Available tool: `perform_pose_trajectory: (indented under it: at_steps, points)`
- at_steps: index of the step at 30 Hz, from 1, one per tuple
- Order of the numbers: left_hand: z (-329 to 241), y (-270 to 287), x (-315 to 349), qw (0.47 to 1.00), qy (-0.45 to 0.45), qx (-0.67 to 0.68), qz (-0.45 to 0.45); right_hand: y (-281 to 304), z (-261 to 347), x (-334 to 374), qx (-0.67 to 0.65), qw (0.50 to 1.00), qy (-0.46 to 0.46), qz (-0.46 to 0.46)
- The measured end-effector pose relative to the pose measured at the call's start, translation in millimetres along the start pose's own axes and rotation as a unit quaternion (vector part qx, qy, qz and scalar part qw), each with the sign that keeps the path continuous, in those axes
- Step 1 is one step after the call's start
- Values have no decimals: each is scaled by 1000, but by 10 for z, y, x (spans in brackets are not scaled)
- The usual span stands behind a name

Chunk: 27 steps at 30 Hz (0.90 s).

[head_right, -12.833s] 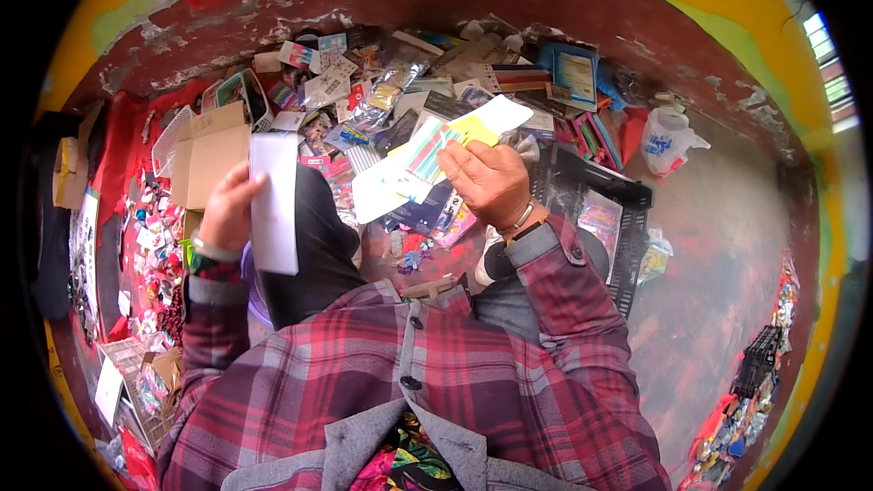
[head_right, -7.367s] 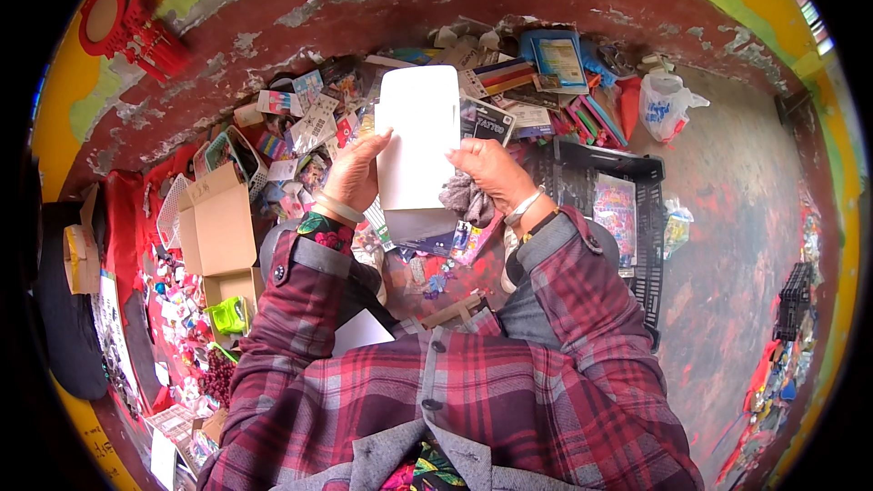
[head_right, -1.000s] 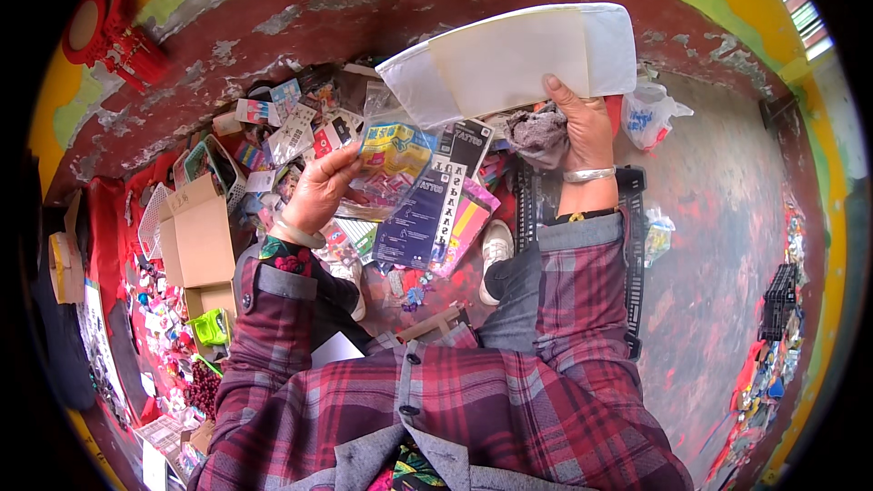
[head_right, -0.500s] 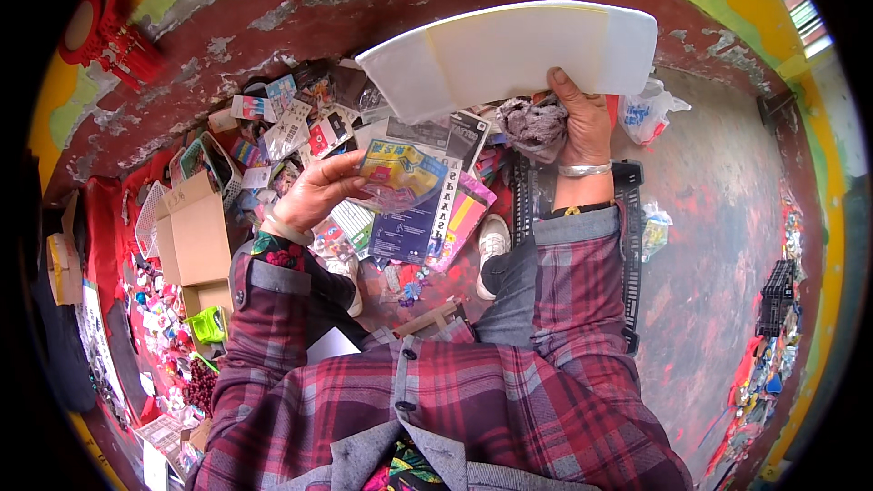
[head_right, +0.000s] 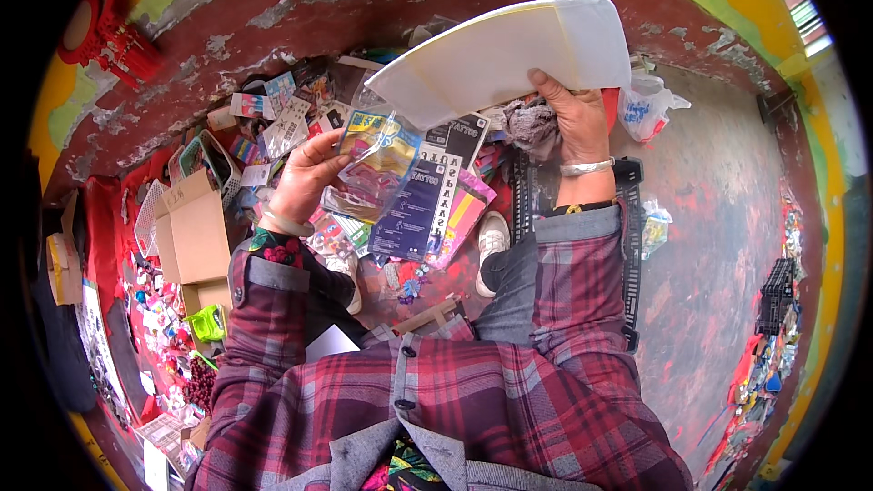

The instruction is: The person sits on the floor amidst a large pile of stationery and miscellaneous items. They pick up various packages, including a colorful sticker sheet and a white plastic tray, inspecting them by turning them over and opening them. The person removes items from packaging and places them into a black crate or back onto the pile.

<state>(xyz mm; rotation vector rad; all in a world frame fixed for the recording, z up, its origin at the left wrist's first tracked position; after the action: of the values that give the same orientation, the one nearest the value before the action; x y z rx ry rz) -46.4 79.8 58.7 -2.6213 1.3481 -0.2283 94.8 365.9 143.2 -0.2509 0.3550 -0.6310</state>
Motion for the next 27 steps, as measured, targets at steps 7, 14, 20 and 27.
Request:
perform_pose_trajectory:
  at_steps: [7,14,20,27]
  points:
    - [-29,2,-24,999,-44,1,-6,64,-80,-27,2,999,-52,17]
    - [-14,30,-9,999,25,-23,-15,45,-21,-19,48,998,-32,12]
    - [-18,32,-6,999,22,-35,-2,82,-73,24,21,997,-47,58]
    - [-18,27,-1,997,14,-71,12,15,19,-6,42,998,-24,41]
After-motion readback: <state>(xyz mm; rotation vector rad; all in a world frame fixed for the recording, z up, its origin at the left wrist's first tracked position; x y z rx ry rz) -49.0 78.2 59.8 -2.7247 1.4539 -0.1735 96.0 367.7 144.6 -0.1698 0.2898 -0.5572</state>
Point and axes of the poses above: each hand's wrist, its own x-axis away from the middle knuckle, its own y-axis out of the back of the hand, z = x × y, the point moved 6 cm from there along -x, towards the middle knuckle, and after that the axes turned 3 degrees about z, right-handed, at the moved point
